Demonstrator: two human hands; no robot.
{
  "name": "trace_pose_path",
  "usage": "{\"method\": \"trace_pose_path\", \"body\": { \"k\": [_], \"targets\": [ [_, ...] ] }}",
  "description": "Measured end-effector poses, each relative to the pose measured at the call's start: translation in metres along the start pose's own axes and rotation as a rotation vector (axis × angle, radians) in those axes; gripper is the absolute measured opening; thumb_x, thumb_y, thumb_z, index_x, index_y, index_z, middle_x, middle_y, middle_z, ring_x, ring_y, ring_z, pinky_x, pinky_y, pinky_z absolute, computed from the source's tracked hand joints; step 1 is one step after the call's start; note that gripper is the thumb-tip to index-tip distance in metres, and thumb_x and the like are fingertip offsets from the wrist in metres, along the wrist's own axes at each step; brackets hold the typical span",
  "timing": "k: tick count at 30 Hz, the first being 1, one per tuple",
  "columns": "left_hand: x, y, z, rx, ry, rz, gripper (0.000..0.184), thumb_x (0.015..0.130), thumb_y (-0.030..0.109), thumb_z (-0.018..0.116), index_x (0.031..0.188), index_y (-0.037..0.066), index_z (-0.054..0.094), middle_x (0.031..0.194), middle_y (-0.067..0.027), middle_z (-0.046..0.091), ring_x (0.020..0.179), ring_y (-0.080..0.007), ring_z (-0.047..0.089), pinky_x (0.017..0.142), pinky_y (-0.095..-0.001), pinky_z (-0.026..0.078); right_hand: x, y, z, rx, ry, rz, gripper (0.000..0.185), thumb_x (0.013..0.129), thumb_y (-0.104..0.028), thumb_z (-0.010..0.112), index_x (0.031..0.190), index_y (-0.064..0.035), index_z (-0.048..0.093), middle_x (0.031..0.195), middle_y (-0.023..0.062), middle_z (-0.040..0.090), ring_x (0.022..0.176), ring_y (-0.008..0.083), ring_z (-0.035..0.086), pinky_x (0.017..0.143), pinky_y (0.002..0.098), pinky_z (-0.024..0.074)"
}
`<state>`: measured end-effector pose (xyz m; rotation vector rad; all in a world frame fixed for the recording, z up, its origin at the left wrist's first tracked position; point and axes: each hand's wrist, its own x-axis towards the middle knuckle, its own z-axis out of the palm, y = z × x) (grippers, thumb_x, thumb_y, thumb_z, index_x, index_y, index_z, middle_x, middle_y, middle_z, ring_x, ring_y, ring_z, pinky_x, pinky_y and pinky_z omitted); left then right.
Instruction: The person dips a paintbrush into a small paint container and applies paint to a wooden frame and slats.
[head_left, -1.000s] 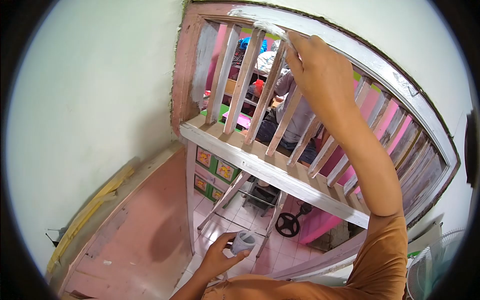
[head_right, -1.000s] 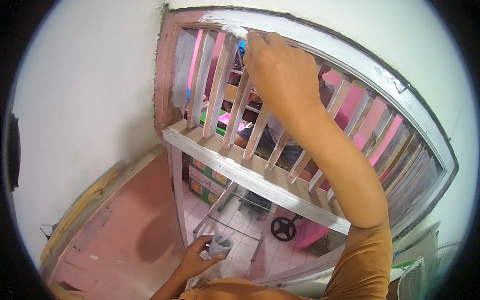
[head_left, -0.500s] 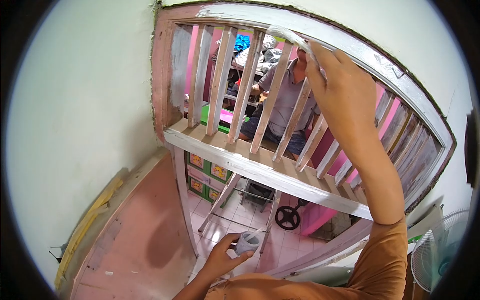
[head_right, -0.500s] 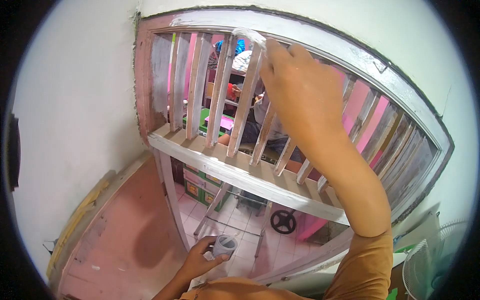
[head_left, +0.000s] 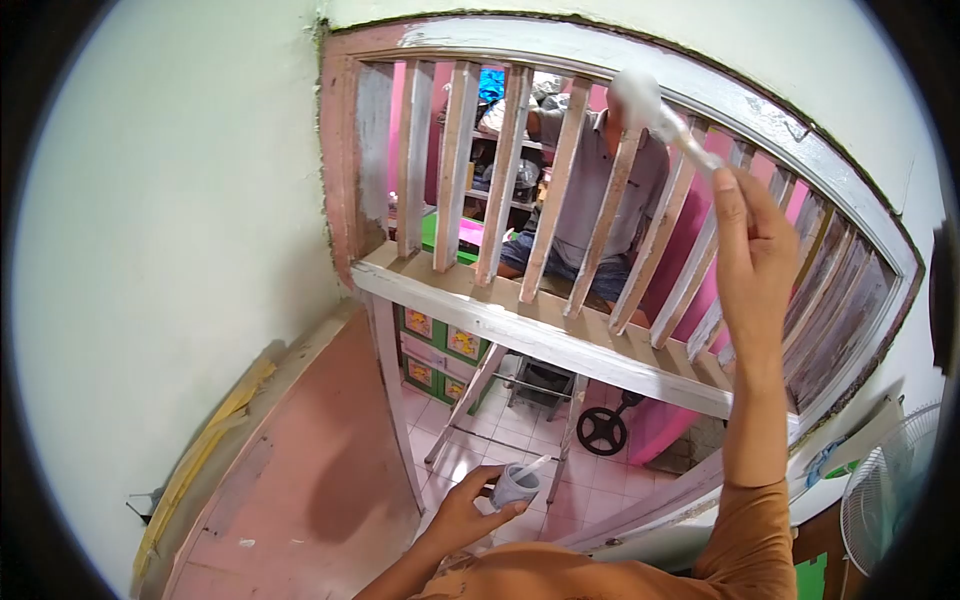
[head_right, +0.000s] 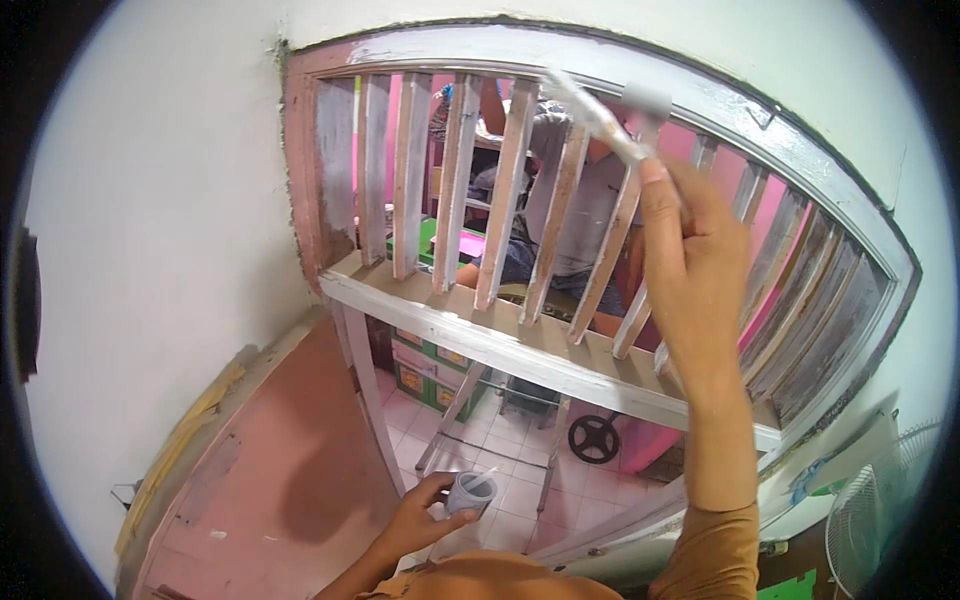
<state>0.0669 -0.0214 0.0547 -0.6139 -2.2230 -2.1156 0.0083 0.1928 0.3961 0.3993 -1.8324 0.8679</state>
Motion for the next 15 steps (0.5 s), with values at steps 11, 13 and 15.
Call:
{"method": "trace_pose_path", "body": {
  "k": [11,13,15],
  "targets": [
    [-0.027,-0.010,-0.012,0.000,0.117,-0.023,0.064,0.085,0.029,0.085,0.134,-0.002,0.057,0.123,-0.0128,0.064,0.112,-0.0213,0.064,0.092,-0.0346,0.053,0.021,-0.035,0.159,1.222,-0.467,0.614,0.028,0.103,-0.034,0.062,0.093,-0.0080,0.057,0.069,-0.0034,0.047,0.052,0.0061,0.035,0.045,0.0248,0.0266],
    [-0.033,-0.010,-0.013,-0.029,0.202,-0.033,0.063,0.085,0.028,0.085,0.133,-0.002,0.057,0.121,-0.0129,0.065,0.110,-0.0211,0.065,0.091,-0.0344,0.054,0.030,-0.043,0.175,1.259,-0.401,0.637,0.019,0.102,-0.025,0.063,0.097,-0.0079,0.056,0.073,-0.0029,0.046,0.054,0.0066,0.035,0.046,0.0246,0.0260],
    [-0.039,-0.007,-0.017,-0.012,0.230,-0.052,0.062,0.085,0.028,0.085,0.132,-0.002,0.058,0.120,-0.0129,0.066,0.109,-0.0209,0.065,0.090,-0.0344,0.054,0.033,-0.045,0.182,1.249,-0.315,0.711,0.015,0.100,-0.019,0.064,0.099,-0.0065,0.056,0.076,-0.0016,0.046,0.055,0.0067,0.035,0.046,0.0242,0.0260]
  ]
}}
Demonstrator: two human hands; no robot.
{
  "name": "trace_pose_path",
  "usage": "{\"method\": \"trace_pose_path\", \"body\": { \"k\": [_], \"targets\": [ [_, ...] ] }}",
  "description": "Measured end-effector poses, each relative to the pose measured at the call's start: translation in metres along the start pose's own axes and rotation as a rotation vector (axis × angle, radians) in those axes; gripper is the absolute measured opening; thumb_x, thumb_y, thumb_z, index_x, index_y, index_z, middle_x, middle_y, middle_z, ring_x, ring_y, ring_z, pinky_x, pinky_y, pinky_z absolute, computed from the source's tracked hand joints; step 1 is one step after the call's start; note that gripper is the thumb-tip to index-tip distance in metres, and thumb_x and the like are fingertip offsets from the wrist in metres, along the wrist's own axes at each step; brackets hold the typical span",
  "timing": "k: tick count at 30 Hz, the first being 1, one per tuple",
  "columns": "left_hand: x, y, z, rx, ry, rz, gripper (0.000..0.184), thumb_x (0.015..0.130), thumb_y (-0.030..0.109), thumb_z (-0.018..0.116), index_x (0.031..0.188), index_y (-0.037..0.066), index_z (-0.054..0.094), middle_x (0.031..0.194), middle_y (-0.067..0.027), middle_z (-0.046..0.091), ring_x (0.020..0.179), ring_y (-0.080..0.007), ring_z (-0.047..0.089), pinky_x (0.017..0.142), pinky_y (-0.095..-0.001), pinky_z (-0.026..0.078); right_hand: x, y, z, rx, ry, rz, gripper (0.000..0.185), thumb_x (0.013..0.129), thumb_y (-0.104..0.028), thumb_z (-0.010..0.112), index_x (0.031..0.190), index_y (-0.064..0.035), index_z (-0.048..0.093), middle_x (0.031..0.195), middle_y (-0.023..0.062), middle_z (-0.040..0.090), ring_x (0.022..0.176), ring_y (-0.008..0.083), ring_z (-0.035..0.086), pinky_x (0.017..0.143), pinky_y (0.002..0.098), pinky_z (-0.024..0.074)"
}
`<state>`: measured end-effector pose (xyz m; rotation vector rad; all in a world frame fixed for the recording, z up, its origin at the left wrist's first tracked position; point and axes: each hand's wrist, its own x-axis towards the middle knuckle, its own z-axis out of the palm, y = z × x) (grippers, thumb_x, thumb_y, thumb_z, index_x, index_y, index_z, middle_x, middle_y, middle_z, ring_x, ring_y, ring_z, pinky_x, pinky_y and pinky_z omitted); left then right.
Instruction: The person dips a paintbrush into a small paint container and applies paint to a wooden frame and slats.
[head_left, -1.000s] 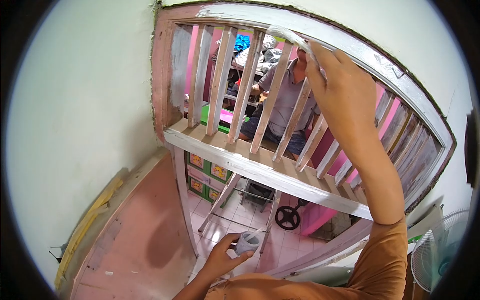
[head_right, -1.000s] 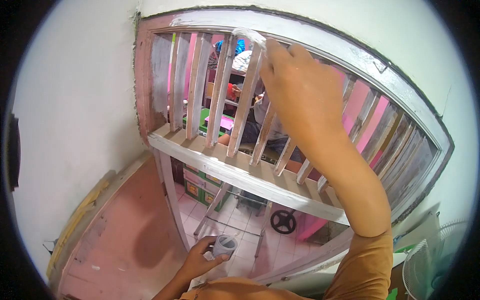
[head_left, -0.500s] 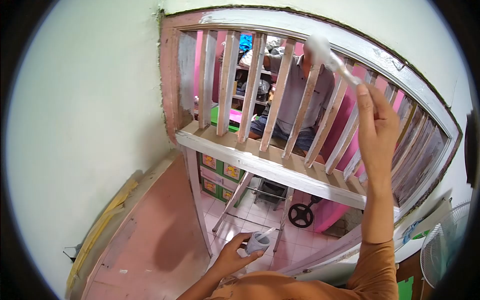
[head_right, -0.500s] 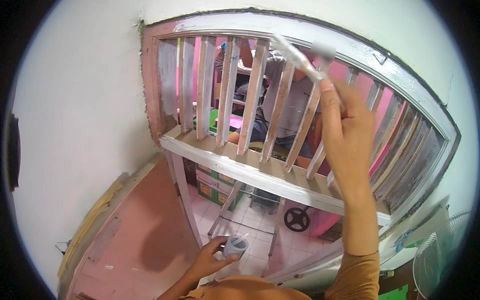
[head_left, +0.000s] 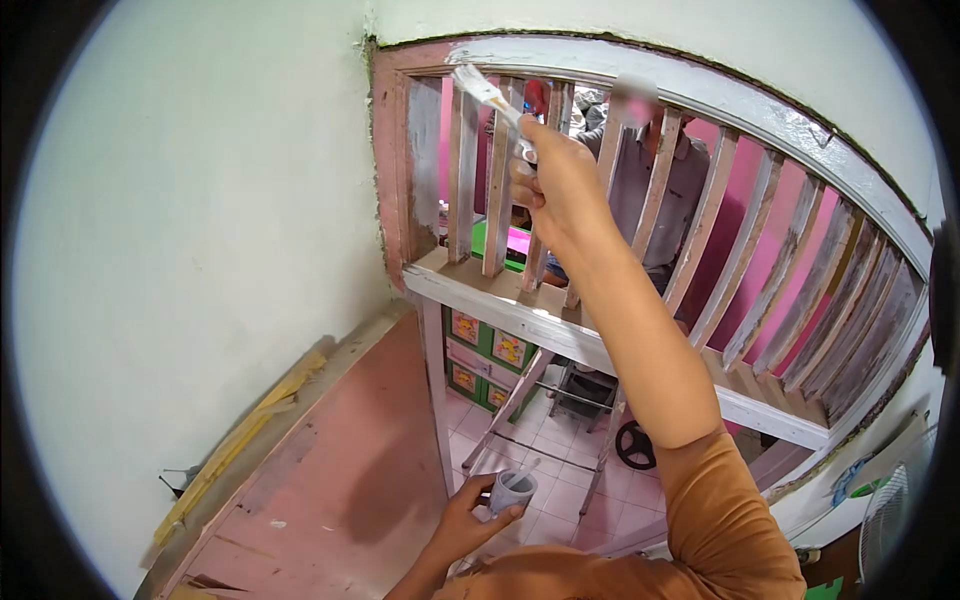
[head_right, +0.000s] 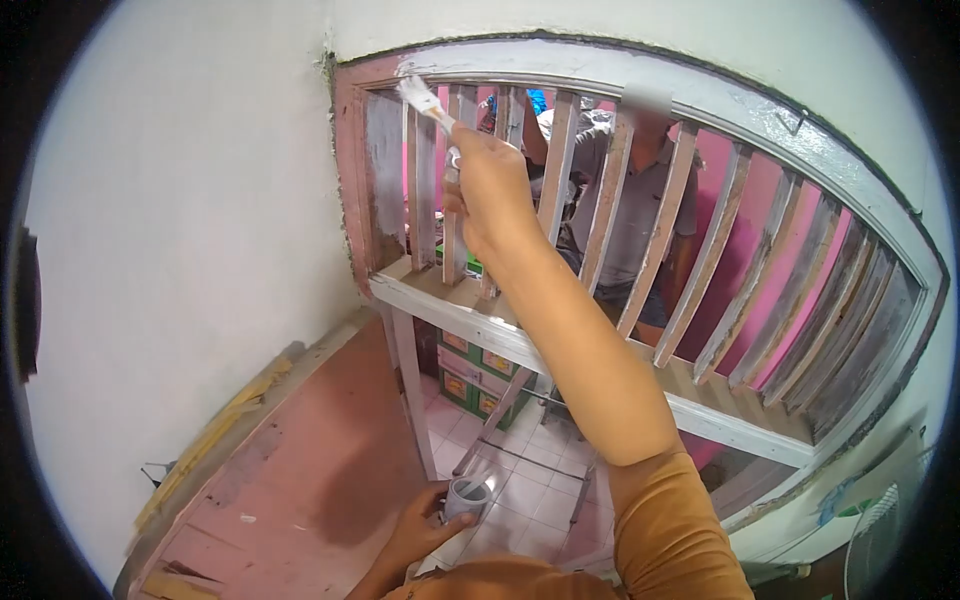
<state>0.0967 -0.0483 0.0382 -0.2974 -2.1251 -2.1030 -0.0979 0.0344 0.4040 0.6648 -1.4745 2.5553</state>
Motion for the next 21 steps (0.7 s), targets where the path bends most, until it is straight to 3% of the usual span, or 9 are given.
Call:
{"method": "trace_pose_path", "body": {
  "k": [7,14,16,21],
  "targets": [
    [-0.005,0.006,-0.001,0.042,0.076,0.027,0.060,0.085,0.027,0.086,0.130,-0.002,0.059,0.114,-0.0126,0.069,0.104,-0.0199,0.067,0.089,-0.0339,0.054,-0.005,-0.002,-0.011,0.122,0.020,-0.099,0.015,0.102,-0.018,0.059,0.105,-0.0035,0.057,0.073,-0.0029,0.042,0.054,0.0068,0.034,0.046,0.0251,0.0250],
    [0.002,0.012,0.008,0.038,0.009,0.011,0.060,0.085,0.026,0.085,0.131,-0.002,0.058,0.113,-0.0123,0.069,0.104,-0.0196,0.067,0.089,-0.0336,0.053,-0.029,-0.008,-0.034,0.246,0.058,-0.229,0.018,0.105,-0.017,0.055,0.107,0.0002,0.058,0.068,-0.0031,0.040,0.052,0.0063,0.032,0.046,0.0246,0.0237],
    [0.003,0.014,0.007,0.052,-0.050,-0.064,0.061,0.086,0.022,0.085,0.134,-0.003,0.057,0.125,-0.0143,0.066,0.114,-0.0221,0.064,0.099,-0.0372,0.051,-0.038,-0.012,-0.041,0.258,0.077,-0.263,0.018,0.105,-0.017,0.054,0.107,0.0009,0.058,0.068,-0.0029,0.040,0.051,0.0063,0.031,0.046,0.0243,0.0232],
    [0.002,0.016,0.008,0.055,-0.059,-0.065,0.061,0.087,0.023,0.084,0.134,-0.003,0.057,0.126,-0.0140,0.065,0.116,-0.0218,0.063,0.102,-0.0378,0.050,-0.066,-0.011,-0.042,0.325,0.184,-0.335,0.018,0.106,-0.019,0.054,0.104,-0.0015,0.058,0.068,-0.0027,0.042,0.051,0.0056,0.034,0.045,0.0233,0.0235]
  ]
}}
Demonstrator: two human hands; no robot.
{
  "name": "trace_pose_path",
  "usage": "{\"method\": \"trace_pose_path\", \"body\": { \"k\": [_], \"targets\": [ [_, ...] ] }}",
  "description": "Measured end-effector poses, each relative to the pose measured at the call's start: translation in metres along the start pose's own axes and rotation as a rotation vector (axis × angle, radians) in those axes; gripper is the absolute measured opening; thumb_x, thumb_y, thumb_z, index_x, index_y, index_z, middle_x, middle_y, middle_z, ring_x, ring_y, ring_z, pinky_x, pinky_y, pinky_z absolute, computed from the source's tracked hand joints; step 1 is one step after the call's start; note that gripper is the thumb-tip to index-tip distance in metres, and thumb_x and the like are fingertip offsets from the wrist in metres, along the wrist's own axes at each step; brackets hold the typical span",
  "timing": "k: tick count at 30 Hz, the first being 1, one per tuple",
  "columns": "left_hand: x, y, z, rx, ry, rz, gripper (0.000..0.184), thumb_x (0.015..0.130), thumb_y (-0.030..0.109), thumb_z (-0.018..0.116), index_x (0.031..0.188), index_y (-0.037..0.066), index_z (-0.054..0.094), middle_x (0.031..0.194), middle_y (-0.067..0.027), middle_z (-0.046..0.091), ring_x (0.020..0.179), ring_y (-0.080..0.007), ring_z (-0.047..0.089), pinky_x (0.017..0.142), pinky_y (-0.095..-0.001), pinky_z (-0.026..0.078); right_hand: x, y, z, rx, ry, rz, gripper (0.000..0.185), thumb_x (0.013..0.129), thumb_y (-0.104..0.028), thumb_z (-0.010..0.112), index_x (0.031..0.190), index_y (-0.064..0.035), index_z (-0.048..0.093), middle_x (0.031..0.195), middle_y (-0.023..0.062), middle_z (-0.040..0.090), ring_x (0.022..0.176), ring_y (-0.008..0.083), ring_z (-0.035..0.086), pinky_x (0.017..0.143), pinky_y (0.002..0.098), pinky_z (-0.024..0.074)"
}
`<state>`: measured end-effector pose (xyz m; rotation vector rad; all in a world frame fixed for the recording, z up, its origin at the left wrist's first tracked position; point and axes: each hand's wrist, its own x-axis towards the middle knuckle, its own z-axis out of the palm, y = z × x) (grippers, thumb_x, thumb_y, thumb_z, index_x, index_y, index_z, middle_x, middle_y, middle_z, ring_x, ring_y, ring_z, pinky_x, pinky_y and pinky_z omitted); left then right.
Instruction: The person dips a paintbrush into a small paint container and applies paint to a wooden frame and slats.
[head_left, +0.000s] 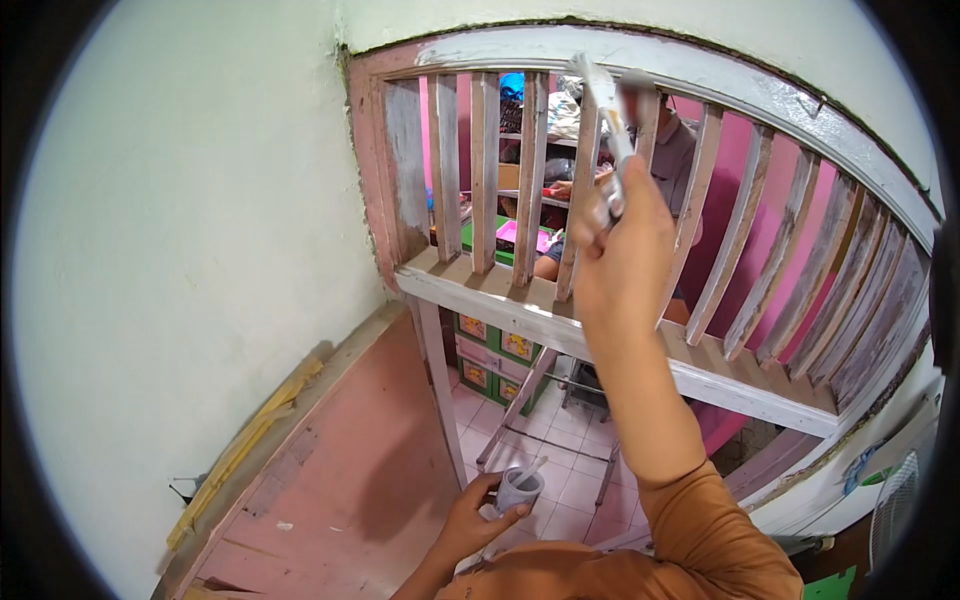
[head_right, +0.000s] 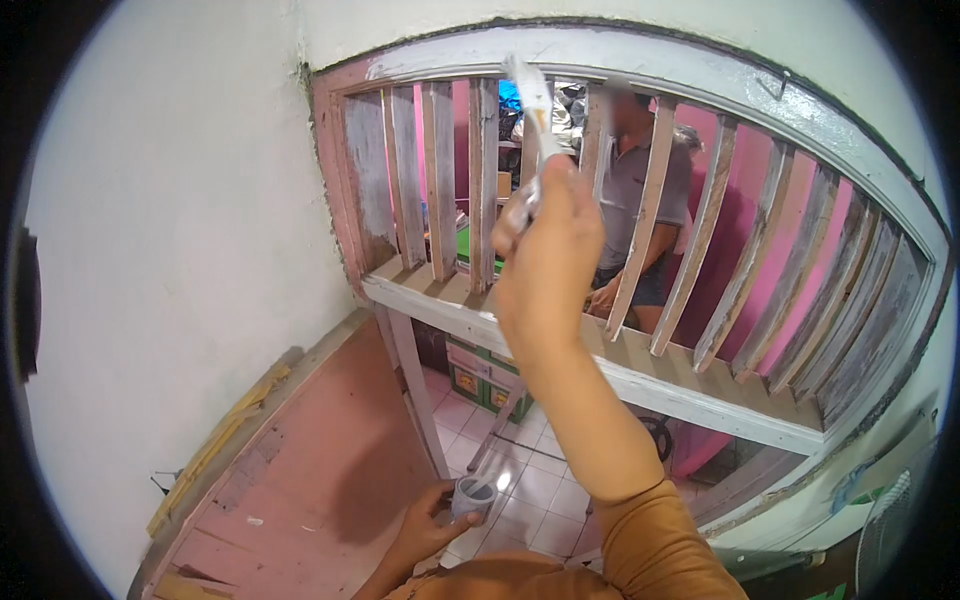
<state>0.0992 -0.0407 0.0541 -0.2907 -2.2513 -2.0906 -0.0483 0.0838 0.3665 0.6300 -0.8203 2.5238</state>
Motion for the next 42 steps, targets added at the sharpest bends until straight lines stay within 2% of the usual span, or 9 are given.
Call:
{"method": "trace_pose_path", "body": {
  "k": [3,5,7,24,29,31,33,38,42],
  "targets": [
    [0.001,-0.002,0.000,-0.007,-0.003,0.000,0.061,0.088,0.023,0.083,0.135,-0.002,0.056,0.127,-0.0141,0.065,0.118,-0.0219,0.062,0.104,-0.0384,0.049,-0.008,0.018,0.007,-0.082,-0.044,-0.022,0.016,0.105,-0.021,0.055,0.100,-0.0057,0.057,0.067,-0.0035,0.044,0.051,0.0050,0.034,0.045,0.0238,0.0232],
    [0.001,-0.007,0.001,-0.016,-0.012,0.005,0.061,0.088,0.023,0.083,0.136,-0.002,0.055,0.128,-0.0142,0.065,0.119,-0.0220,0.062,0.105,-0.0387,0.048,-0.002,0.023,0.014,-0.115,-0.178,0.136,0.017,0.105,-0.022,0.055,0.100,-0.0053,0.056,0.064,-0.0037,0.044,0.049,0.0049,0.033,0.045,0.0246,0.0237],
    [0.005,-0.011,0.003,0.003,0.018,0.086,0.062,0.084,0.025,0.086,0.132,-0.002,0.057,0.117,-0.0121,0.067,0.103,-0.0201,0.066,0.086,-0.0338,0.054,0.016,0.025,0.014,-0.160,-0.136,0.127,0.018,0.105,-0.022,0.055,0.100,-0.0048,0.056,0.063,-0.0038,0.043,0.048,0.0053,0.032,0.045,0.0249,0.0240],
    [0.024,-0.012,0.021,0.010,-0.093,0.105,0.065,0.085,0.028,0.086,0.133,-0.003,0.057,0.117,-0.0124,0.067,0.106,-0.0196,0.066,0.089,-0.0344,0.054,-0.013,-0.059,-0.050,-0.090,0.184,-0.199,0.020,0.106,-0.022,0.055,0.098,-0.0027,0.056,0.068,-0.0045,0.041,0.052,0.0040,0.034,0.044,0.0233,0.0253],
    [0.027,-0.017,0.026,0.023,-0.120,0.123,0.064,0.085,0.027,0.086,0.133,-0.002,0.057,0.117,-0.0115,0.068,0.107,-0.0191,0.066,0.089,-0.0339,0.054,-0.024,-0.044,-0.021,-0.281,-0.011,0.047,0.025,0.105,-0.025,0.057,0.116,-0.0028,0.061,0.068,-0.0059,0.043,0.053,0.0042,0.038,0.046,0.0231,0.0261],
    [0.029,-0.015,0.028,-0.011,-0.139,0.114,0.062,0.085,0.025,0.086,0.133,-0.002,0.057,0.118,-0.0112,0.067,0.107,-0.0186,0.066,0.089,-0.0335,0.054,-0.007,-0.038,-0.016,-0.308,-0.013,0.063,0.025,0.105,-0.026,0.058,0.113,-0.0027,0.062,0.067,-0.0061,0.042,0.053,0.0042,0.036,0.046,0.0236,0.0262],
    [0.029,-0.007,0.030,-0.012,-0.162,0.087,0.060,0.086,0.020,0.084,0.134,-0.002,0.056,0.121,-0.0115,0.067,0.111,-0.0196,0.064,0.094,-0.0343,0.052,0.011,-0.032,-0.016,-0.347,-0.178,0.060,0.023,0.105,-0.026,0.058,0.109,-0.0035,0.063,0.067,-0.0060,0.043,0.052,0.0044,0.035,0.046,0.0241,0.0267],
    [0.032,-0.011,0.033,-0.014,-0.188,0.095,0.058,0.087,0.015,0.083,0.135,-0.002,0.056,0.124,-0.0115,0.066,0.116,-0.0204,0.063,0.099,-0.0353,0.050,0.011,-0.053,-0.020,-0.228,-0.017,-0.046,0.020,0.105,-0.022,0.057,0.100,-0.0036,0.060,0.067,-0.0048,0.044,0.052,0.0042,0.038,0.044,0.0233,0.0272],
    [0.030,-0.015,0.032,-0.009,-0.176,0.108,0.060,0.086,0.020,0.085,0.134,-0.001,0.057,0.122,-0.0110,0.066,0.112,-0.0197,0.064,0.094,-0.0346,0.052,-0.003,-0.070,-0.045,-0.178,-0.008,-0.157,0.021,0.105,-0.023,0.057,0.103,-0.0023,0.060,0.067,-0.0043,0.045,0.052,0.0042,0.041,0.044,0.0224,0.0294]
  ]
}}
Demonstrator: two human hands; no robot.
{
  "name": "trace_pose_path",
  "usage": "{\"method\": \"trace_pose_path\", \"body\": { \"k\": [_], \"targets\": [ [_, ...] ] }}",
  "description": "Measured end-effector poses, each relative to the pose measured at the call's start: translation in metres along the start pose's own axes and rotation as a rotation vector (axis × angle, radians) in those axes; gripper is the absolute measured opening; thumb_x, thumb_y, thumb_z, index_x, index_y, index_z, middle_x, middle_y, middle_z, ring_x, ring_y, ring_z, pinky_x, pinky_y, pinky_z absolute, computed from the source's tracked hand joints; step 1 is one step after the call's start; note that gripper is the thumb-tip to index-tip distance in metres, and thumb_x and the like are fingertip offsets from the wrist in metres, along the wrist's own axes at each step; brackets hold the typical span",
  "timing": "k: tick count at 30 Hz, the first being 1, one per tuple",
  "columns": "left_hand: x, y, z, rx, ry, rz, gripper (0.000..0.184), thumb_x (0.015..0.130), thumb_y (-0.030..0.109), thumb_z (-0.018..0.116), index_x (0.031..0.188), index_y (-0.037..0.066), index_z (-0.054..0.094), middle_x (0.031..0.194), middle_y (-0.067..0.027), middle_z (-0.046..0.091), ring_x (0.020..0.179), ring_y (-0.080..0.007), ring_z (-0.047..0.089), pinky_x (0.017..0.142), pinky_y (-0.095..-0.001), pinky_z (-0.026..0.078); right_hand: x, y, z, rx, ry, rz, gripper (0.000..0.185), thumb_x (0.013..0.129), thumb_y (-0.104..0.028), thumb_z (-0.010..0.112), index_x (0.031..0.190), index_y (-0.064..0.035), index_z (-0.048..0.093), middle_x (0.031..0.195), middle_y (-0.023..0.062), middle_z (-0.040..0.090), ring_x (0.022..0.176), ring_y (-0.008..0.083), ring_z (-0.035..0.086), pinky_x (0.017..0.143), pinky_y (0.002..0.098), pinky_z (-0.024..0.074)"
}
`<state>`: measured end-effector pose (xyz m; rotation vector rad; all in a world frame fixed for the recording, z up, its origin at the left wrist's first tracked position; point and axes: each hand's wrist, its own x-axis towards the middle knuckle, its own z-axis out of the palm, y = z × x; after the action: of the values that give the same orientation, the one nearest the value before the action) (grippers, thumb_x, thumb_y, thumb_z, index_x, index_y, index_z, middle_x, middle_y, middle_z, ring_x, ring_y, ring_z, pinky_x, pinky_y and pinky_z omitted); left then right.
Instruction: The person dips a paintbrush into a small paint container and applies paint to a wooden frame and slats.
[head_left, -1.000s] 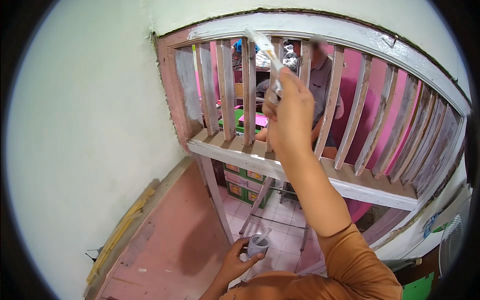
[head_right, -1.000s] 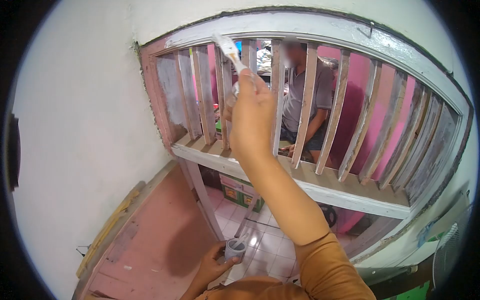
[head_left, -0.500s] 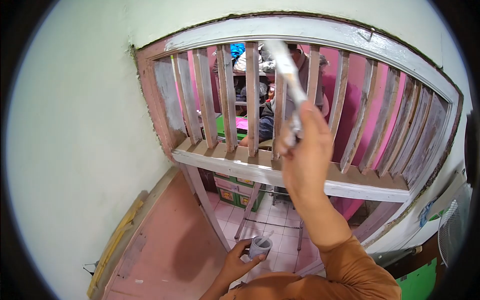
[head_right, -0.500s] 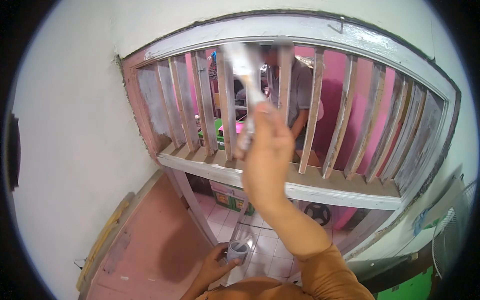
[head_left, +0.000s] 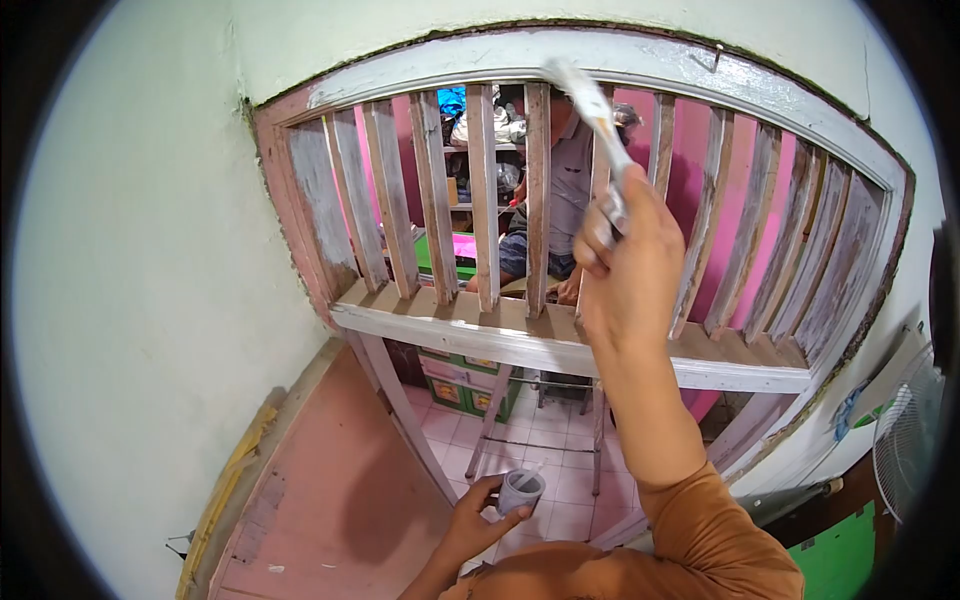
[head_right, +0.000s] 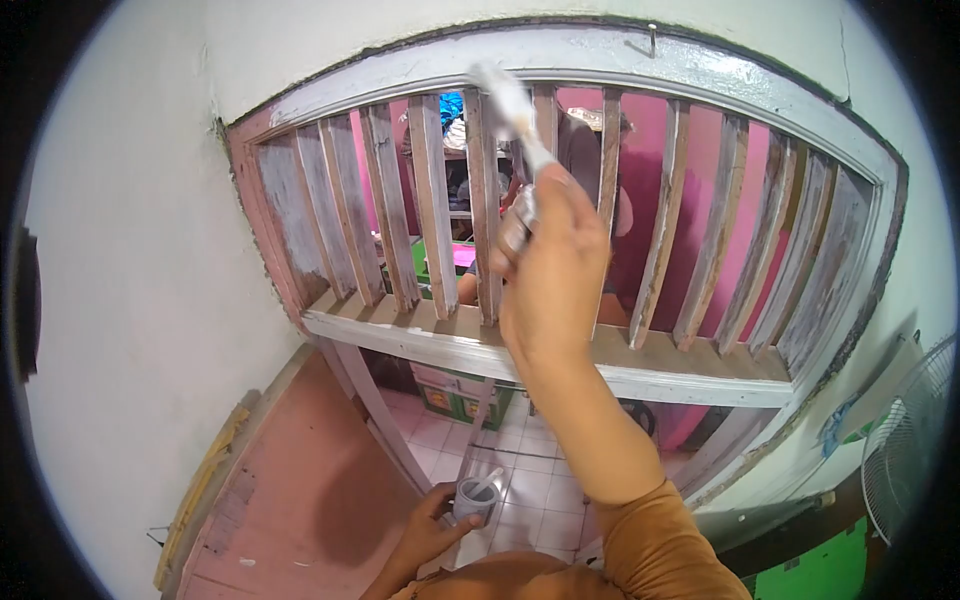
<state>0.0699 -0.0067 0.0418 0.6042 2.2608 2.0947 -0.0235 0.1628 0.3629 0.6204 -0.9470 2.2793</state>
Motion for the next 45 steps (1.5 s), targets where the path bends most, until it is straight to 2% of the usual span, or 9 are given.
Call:
{"method": "trace_pose_path", "body": {
  "k": [2,5,11,14,19,24,35,43,45],
  "targets": [
    [0.002,0.001,0.001,0.004,0.014,0.019,0.062,0.084,0.023,0.086,0.134,-0.001,0.057,0.120,-0.0108,0.067,0.108,-0.0190,0.066,0.089,-0.0335,0.054,-0.013,-0.005,-0.001,-0.024,0.105,-0.038,0.023,0.105,-0.023,0.056,0.108,-0.0010,0.060,0.067,-0.0040,0.045,0.052,0.0045,0.042,0.044,0.0227,0.0317],
    [0.002,0.004,0.003,0.008,-0.001,-0.008,0.062,0.084,0.023,0.086,0.134,-0.001,0.057,0.120,-0.0105,0.067,0.107,-0.0182,0.066,0.089,-0.0331,0.054,-0.013,0.010,0.010,-0.183,-0.016,0.113,0.028,0.105,-0.025,0.057,0.114,0.0004,0.063,0.068,-0.0044,0.047,0.052,0.0044,0.042,0.043,0.0232,0.0310],
    [0.011,0.004,0.012,0.005,-0.063,0.001,0.061,0.084,0.022,0.086,0.133,-0.001,0.057,0.118,-0.0098,0.067,0.104,-0.0169,0.065,0.089,-0.0326,0.053,0.022,0.017,0.016,-0.273,-0.165,0.091,0.036,0.105,-0.033,0.057,0.123,-0.0019,0.063,0.062,-0.0081,0.042,0.050,0.0011,0.039,0.043,0.0228,0.0303],
    [0.015,0.002,0.015,0.007,-0.077,0.002,0.060,0.084,0.022,0.086,0.132,-0.001,0.058,0.117,-0.0095,0.067,0.104,-0.0169,0.065,0.088,-0.0322,0.054,0.011,-0.004,0.008,-0.131,0.015,0.053,0.020,0.104,-0.023,0.059,0.101,-0.0036,0.062,0.064,-0.0069,0.043,0.049,0.0029,0.036,0.043,0.0230,0.0251],
    [0.023,0.000,0.018,0.005,-0.142,0.000,0.059,0.084,0.021,0.086,0.131,-0.001,0.058,0.117,-0.0100,0.066,0.104,-0.0174,0.065,0.088,-0.0319,0.054,0.004,-0.044,-0.019,-0.092,0.122,-0.010,0.018,0.104,-0.021,0.058,0.100,-0.0041,0.060,0.065,-0.0044,0.042,0.050,0.0048,0.034,0.044,0.0238,0.0259],
    [0.031,0.003,0.027,-0.010,-0.188,-0.013,0.058,0.084,0.020,0.086,0.130,-0.001,0.059,0.117,-0.0107,0.065,0.104,-0.0174,0.065,0.089,-0.0322,0.054,0.006,-0.078,-0.063,-0.117,0.171,-0.156,0.021,0.104,-0.021,0.057,0.087,-0.0085,0.055,0.065,-0.0040,0.042,0.052,0.0057,0.035,0.045,0.0246,0.0245],
    [0.044,0.011,0.039,-0.034,-0.322,-0.029,0.055,0.085,0.019,0.085,0.129,-0.001,0.060,0.117,-0.0094,0.065,0.105,-0.0172,0.065,0.092,-0.0312,0.053,-0.018,-0.124,-0.128,-0.262,0.440,-0.478,0.023,0.105,-0.022,0.056,0.087,-0.0076,0.055,0.064,-0.0039,0.040,0.048,0.0062,0.029,0.046,0.0249,0.0224],
    [0.045,0.018,0.047,0.002,-0.380,-0.027,0.055,0.085,0.019,0.085,0.130,-0.002,0.060,0.120,-0.0103,0.064,0.107,-0.0170,0.064,0.094,-0.0328,0.052,-0.006,-0.107,-0.089,-0.478,0.327,-0.115,0.018,0.102,-0.021,0.060,0.092,-0.0067,0.059,0.066,-0.0061,0.041,0.050,0.0039,0.033,0.044,0.0246,0.0215],
    [0.044,0.013,0.048,-0.008,-0.398,-0.068,0.056,0.085,0.018,0.085,0.130,-0.002,0.060,0.121,-0.0103,0.063,0.109,-0.0174,0.063,0.095,-0.0327,0.051,0.005,-0.105,-0.083,-0.441,0.257,-0.138,0.018,0.102,-0.020,0.060,0.091,-0.0063,0.058,0.066,-0.0060,0.040,0.050,0.0040,0.033,0.044,0.0246,0.0217]
  ]
}}
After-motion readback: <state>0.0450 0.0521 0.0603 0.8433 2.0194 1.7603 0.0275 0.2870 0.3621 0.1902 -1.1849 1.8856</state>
